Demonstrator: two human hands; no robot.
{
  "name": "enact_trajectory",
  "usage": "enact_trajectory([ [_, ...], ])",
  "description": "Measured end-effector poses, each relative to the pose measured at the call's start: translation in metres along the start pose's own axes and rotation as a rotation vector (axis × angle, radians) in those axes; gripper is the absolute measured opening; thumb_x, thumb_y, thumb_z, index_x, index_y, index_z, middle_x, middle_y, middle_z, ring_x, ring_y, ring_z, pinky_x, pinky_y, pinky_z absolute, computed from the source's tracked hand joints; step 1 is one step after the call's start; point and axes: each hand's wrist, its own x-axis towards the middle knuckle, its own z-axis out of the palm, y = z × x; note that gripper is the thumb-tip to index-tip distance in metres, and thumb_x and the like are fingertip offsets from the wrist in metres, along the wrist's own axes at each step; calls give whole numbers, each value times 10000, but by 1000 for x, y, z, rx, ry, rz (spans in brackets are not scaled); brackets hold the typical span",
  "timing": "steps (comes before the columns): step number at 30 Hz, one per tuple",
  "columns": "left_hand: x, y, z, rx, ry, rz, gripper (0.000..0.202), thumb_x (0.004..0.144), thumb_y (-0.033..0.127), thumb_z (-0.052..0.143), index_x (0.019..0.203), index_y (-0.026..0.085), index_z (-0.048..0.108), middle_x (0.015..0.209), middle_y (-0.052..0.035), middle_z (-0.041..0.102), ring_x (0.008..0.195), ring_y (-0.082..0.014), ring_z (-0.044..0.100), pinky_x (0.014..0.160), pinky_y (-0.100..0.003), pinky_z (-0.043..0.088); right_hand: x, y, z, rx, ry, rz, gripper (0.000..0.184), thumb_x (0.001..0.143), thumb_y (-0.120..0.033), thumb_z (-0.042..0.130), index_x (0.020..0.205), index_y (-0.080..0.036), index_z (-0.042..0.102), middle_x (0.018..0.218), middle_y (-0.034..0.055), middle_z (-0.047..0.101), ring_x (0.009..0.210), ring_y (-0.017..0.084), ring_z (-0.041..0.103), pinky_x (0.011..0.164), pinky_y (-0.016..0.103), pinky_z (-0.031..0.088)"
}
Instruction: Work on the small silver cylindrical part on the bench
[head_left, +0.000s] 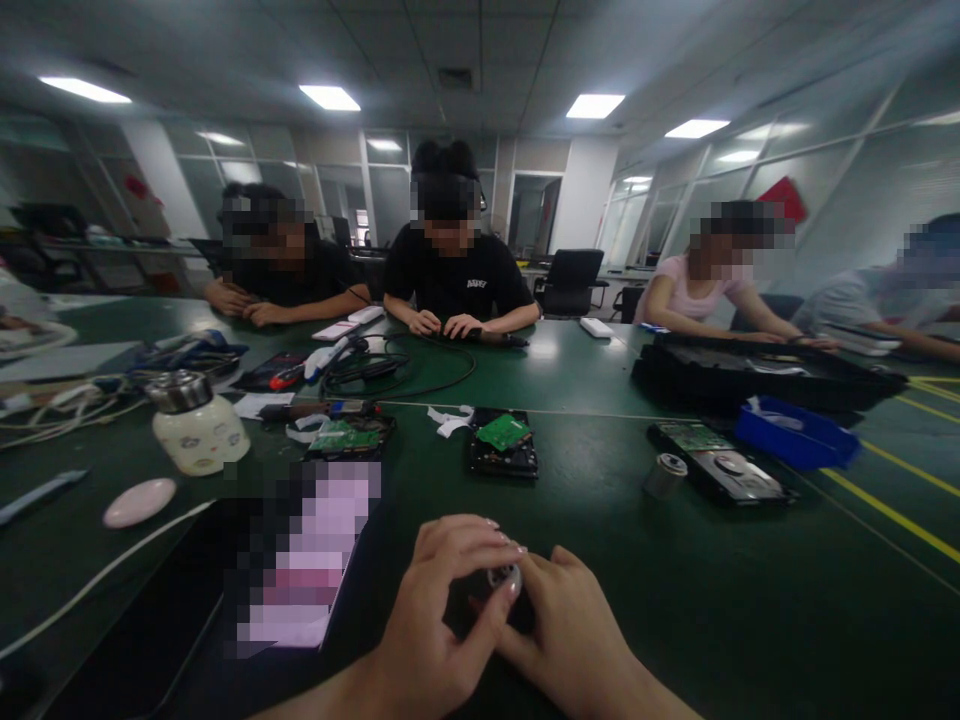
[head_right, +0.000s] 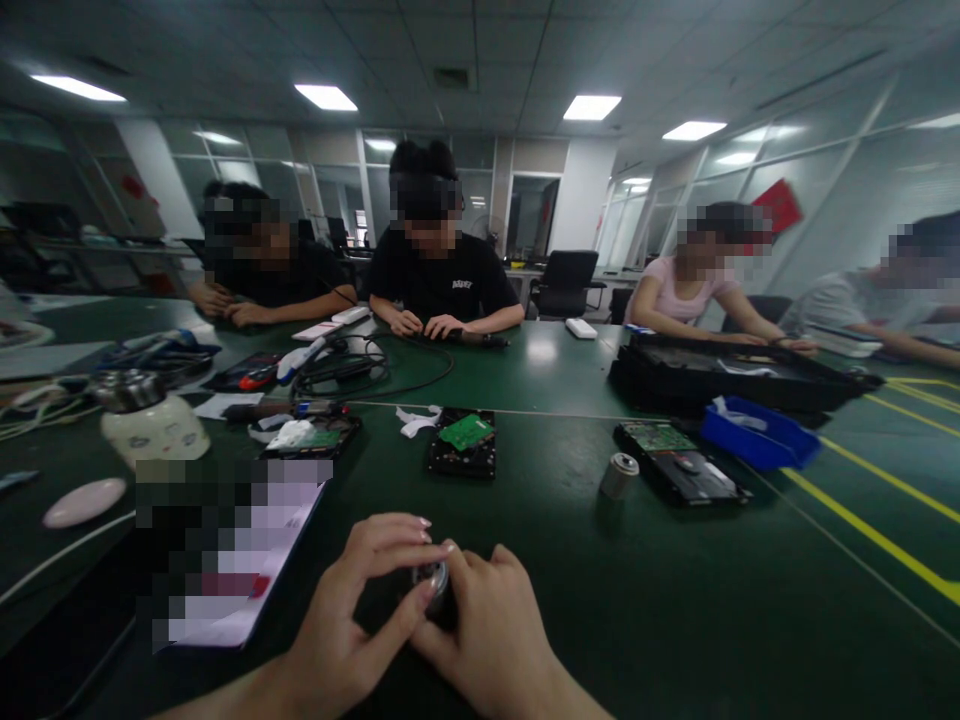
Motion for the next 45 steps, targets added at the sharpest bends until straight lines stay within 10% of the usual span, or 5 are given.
enact_trajectory([
  [34, -2, -3, 3, -62, 65, -141, 194, 793, 93, 555, 937, 216, 514, 876, -32, 557, 887, -204, 534, 768, -355, 470, 0, -1, 0, -58, 7, -16, 150, 805, -332, 538, 883, -204, 536, 807, 24, 678, 660, 191, 617, 680, 310, 339],
  [45, 2, -15, 1, 83, -5, 76, 436, 733, 51, 627, 1107, 269, 575, 968, -28, 678, 951, -216, 617, 814, -338, 543, 5, 14, 11, -88, -35, -48, 195, 733, -284, 575, 907, -195, 578, 882, 66, 721, 643, 214, 656, 704, 345, 379],
])
